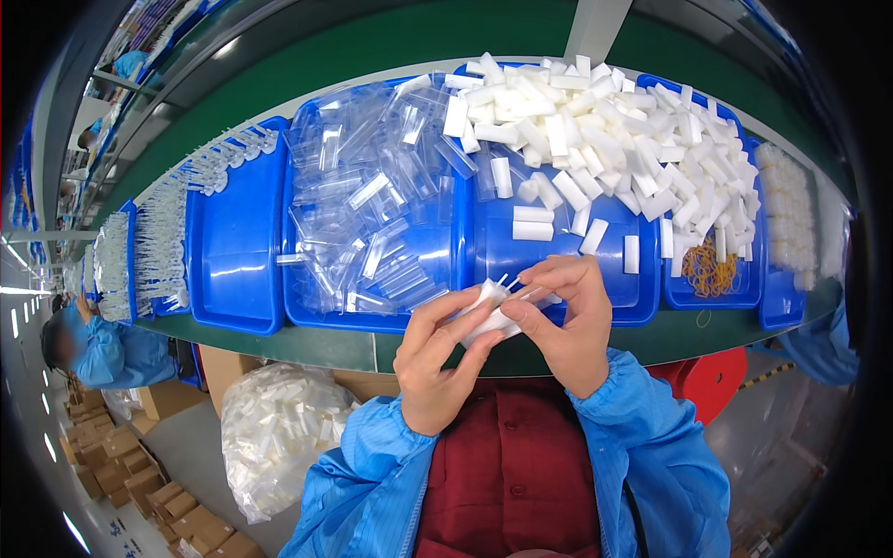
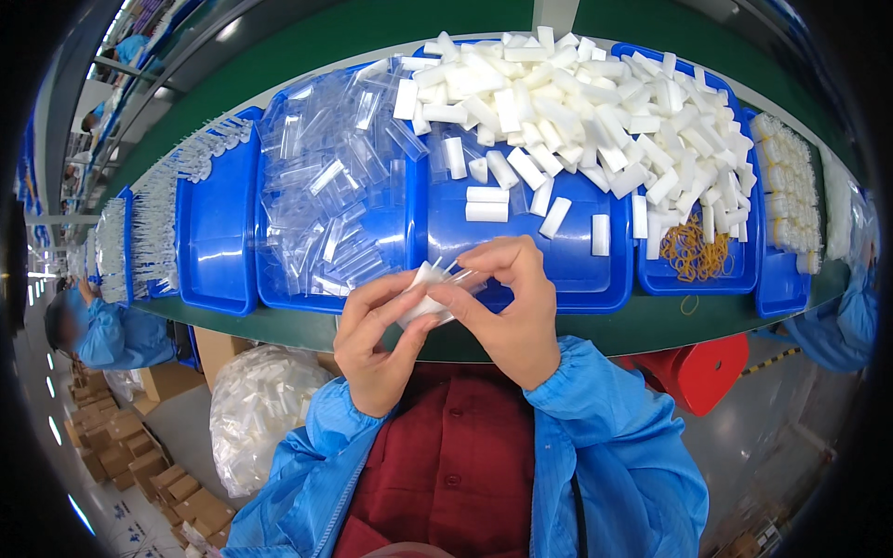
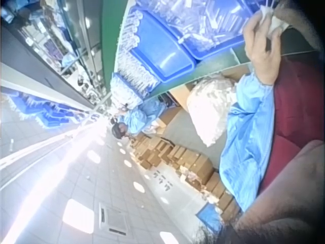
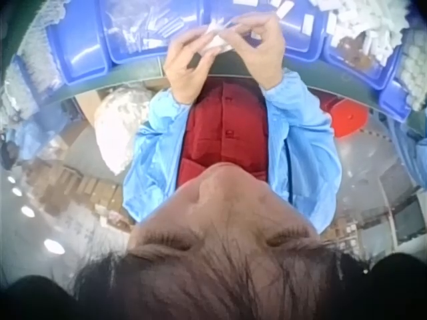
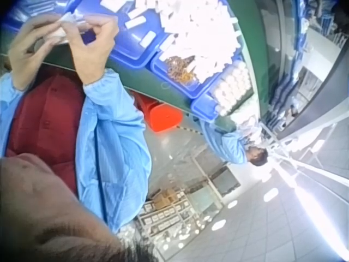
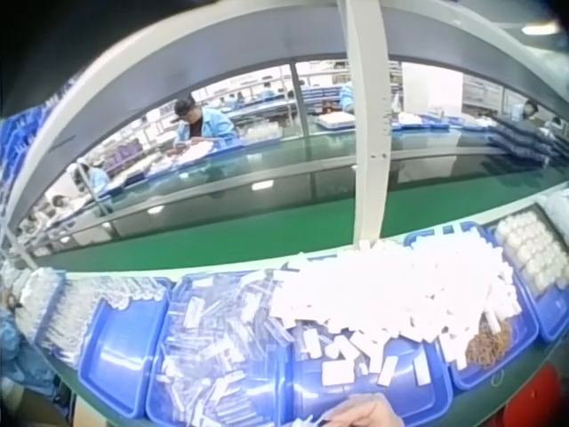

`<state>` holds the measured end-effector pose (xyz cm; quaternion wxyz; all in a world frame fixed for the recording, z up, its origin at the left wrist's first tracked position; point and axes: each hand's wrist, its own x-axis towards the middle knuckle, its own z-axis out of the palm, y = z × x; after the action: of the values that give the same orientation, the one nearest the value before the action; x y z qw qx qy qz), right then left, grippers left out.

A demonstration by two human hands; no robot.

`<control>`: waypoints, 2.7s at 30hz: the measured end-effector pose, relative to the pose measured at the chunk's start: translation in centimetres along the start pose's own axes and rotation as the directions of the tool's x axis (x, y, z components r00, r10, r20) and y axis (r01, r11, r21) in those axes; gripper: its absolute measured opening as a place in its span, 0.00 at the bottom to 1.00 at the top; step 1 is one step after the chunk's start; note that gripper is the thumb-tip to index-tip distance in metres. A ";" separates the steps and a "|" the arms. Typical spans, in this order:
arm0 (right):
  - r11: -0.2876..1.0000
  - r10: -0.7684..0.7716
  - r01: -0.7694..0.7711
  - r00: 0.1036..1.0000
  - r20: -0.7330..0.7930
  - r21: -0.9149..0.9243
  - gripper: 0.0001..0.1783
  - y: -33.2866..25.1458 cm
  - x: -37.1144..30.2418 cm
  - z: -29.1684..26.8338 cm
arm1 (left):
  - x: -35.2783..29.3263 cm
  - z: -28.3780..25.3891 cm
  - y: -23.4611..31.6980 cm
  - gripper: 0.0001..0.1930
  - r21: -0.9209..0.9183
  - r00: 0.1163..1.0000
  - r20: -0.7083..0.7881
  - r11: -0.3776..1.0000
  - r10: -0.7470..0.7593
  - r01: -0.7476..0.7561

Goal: The person assembles parts by inserting white components into clear plastic sleeves, arranging them into bundles, and securing each bundle with a rubber band.

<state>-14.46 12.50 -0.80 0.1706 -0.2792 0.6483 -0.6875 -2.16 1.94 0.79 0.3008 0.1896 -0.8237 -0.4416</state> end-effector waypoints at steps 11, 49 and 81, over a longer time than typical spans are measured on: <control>0.961 0.235 -0.247 0.966 0.104 0.123 0.17 -0.1 1.3 -1.3 | 0.6 -0.8 0.0 0.21 -0.084 0.996 0.089 0.996 -0.012 0.019; 0.617 -0.197 0.739 0.477 0.857 -0.270 0.14 -0.8 5.9 6.9 | -0.8 -9.0 -4.8 0.13 -0.408 0.834 -0.446 0.903 -0.324 0.133; 0.887 0.279 -0.371 0.906 0.319 0.276 0.15 -2.7 2.6 2.2 | -2.1 -3.0 -2.4 0.15 -0.572 0.959 0.011 0.785 -0.282 0.237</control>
<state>-14.84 9.48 2.27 0.4153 -0.2241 0.5324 -0.7027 1.50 0.03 -0.68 0.3106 0.2192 -0.6089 -0.6962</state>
